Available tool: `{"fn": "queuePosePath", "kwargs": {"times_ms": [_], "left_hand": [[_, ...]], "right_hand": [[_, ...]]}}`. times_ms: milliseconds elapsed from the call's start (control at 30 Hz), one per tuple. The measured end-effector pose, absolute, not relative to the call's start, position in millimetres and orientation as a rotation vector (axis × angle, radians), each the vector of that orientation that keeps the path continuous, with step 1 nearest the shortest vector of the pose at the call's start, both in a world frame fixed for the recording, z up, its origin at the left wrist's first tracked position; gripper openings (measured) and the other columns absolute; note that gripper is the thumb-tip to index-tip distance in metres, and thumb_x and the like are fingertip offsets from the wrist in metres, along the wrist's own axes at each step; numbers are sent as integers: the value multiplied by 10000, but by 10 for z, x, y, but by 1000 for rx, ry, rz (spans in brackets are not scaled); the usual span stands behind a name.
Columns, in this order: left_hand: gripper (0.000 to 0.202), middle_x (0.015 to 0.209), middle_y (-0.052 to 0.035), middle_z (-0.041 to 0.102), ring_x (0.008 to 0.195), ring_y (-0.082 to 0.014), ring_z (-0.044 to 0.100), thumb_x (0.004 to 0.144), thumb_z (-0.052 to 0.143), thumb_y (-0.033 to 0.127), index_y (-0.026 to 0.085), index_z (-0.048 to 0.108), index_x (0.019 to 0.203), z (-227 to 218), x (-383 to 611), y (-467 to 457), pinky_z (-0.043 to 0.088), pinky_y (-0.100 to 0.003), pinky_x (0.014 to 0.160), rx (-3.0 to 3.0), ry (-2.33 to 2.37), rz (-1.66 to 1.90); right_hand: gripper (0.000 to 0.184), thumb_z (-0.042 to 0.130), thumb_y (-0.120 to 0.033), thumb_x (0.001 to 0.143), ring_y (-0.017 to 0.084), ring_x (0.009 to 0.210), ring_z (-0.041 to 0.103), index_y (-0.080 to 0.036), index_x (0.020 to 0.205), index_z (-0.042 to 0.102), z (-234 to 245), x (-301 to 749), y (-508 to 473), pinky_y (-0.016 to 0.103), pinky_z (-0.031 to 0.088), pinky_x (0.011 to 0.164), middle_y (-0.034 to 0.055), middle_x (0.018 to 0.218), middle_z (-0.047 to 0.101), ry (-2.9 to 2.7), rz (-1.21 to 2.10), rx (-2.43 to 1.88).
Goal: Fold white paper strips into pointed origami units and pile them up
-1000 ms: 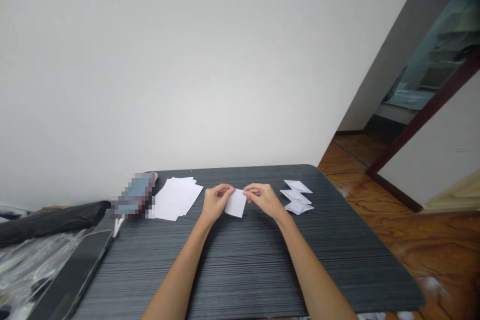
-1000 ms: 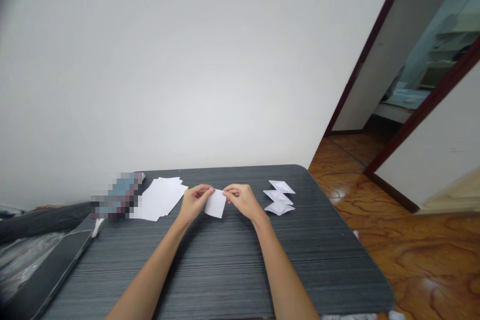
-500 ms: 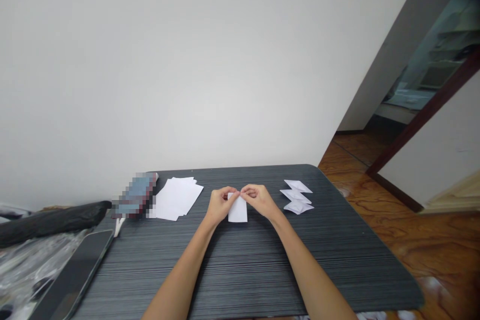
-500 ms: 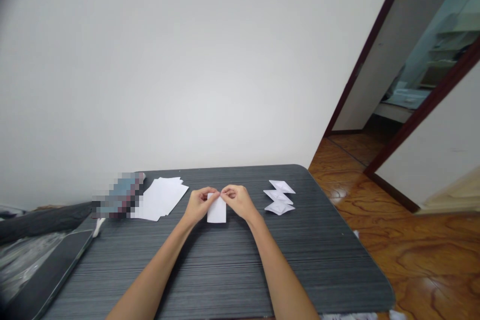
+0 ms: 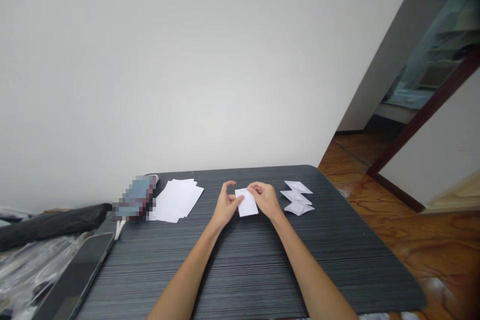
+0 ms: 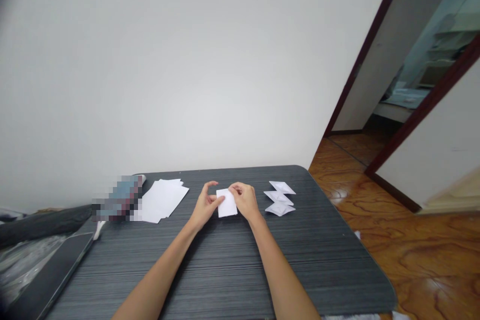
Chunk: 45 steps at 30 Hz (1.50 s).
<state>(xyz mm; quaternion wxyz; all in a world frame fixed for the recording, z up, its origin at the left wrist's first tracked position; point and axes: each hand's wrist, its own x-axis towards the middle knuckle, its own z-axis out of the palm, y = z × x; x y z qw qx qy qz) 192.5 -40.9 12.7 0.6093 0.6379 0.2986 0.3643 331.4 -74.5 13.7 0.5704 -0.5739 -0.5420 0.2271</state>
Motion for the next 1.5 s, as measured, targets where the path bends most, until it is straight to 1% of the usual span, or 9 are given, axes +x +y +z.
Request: {"fn": "queuePosePath", "kwargs": {"times_ms": [100, 267, 433, 567, 700, 833, 1033, 1333, 1500], "left_hand": [[704, 524, 34, 581, 408, -112, 546, 670, 593, 307, 172, 154, 1204, 115, 1954, -446, 369, -168, 405, 1395, 596, 722], [715, 527, 29, 590, 363, -91, 522, 661, 608, 233, 198, 147, 1207, 114, 1934, -493, 346, -151, 378, 1391, 508, 579], [734, 535, 18, 595, 377, -105, 543, 679, 594, 274, 193, 133, 1244, 160, 1854, -444, 344, -151, 366, 1420, 524, 525], [524, 574, -12, 599, 402, -101, 552, 739, 499, 372, 127, 329, 1170, 164, 1857, -361, 369, -167, 371, 1402, 625, 689], [308, 497, -29, 585, 427, -111, 555, 699, 548, 344, 60, 545, 818, 95, 1897, -328, 435, -209, 441, 1405, 699, 794], [258, 500, -33, 597, 419, -123, 554, 672, 564, 331, 77, 558, 717, 27, 1905, -315, 462, -236, 442, 1399, 811, 876], [229, 574, -39, 626, 536, -166, 604, 693, 530, 322, 100, 583, 679, 22, 1863, -328, 504, -280, 534, 1466, 846, 942], [261, 600, -34, 629, 546, -158, 600, 701, 530, 351, 99, 591, 724, 36, 1868, -317, 501, -278, 556, 1359, 831, 1042], [321, 596, -47, 635, 544, -159, 610, 690, 553, 405, 86, 578, 712, 73, 1883, -324, 509, -301, 578, 1121, 728, 971]], "right_hand": [[170, 487, -257, 690, 158, 592, 584, -140, 655, 605, 137, 3354, -748, 253, 454, 556, 53, 643, 636, -1225, 505, -1386], [184, 489, -275, 684, 173, 605, 594, -140, 644, 607, 118, 3475, -737, 265, 455, 561, 60, 639, 641, -1176, 471, -1434], [194, 516, -298, 666, 178, 611, 594, -128, 651, 608, 60, 3621, -710, 278, 458, 569, 66, 650, 644, -1137, 508, -1441], [199, 510, -293, 685, 156, 592, 588, -125, 682, 617, 40, 3536, -715, 254, 455, 546, 50, 637, 641, -1249, 641, -1353], [213, 514, -284, 698, 174, 675, 609, -133, 785, 636, 36, 3412, -728, 280, 477, 607, 73, 746, 662, -1265, 668, -1319], [213, 515, -278, 706, 190, 783, 603, -160, 826, 645, 53, 3377, -743, 333, 473, 727, 81, 859, 657, -1306, 568, -1328], [148, 514, -240, 699, 159, 761, 584, -162, 785, 606, 126, 3326, -769, 305, 472, 729, 65, 873, 627, -1394, 498, -1265], [176, 546, -256, 679, 162, 688, 597, -143, 813, 562, 76, 3289, -732, 290, 479, 639, 50, 765, 629, -1291, 893, -1171], [209, 542, -273, 694, 184, 745, 592, -140, 845, 600, 95, 3269, -737, 303, 467, 677, 68, 813, 639, -1260, 851, -1104]]}}
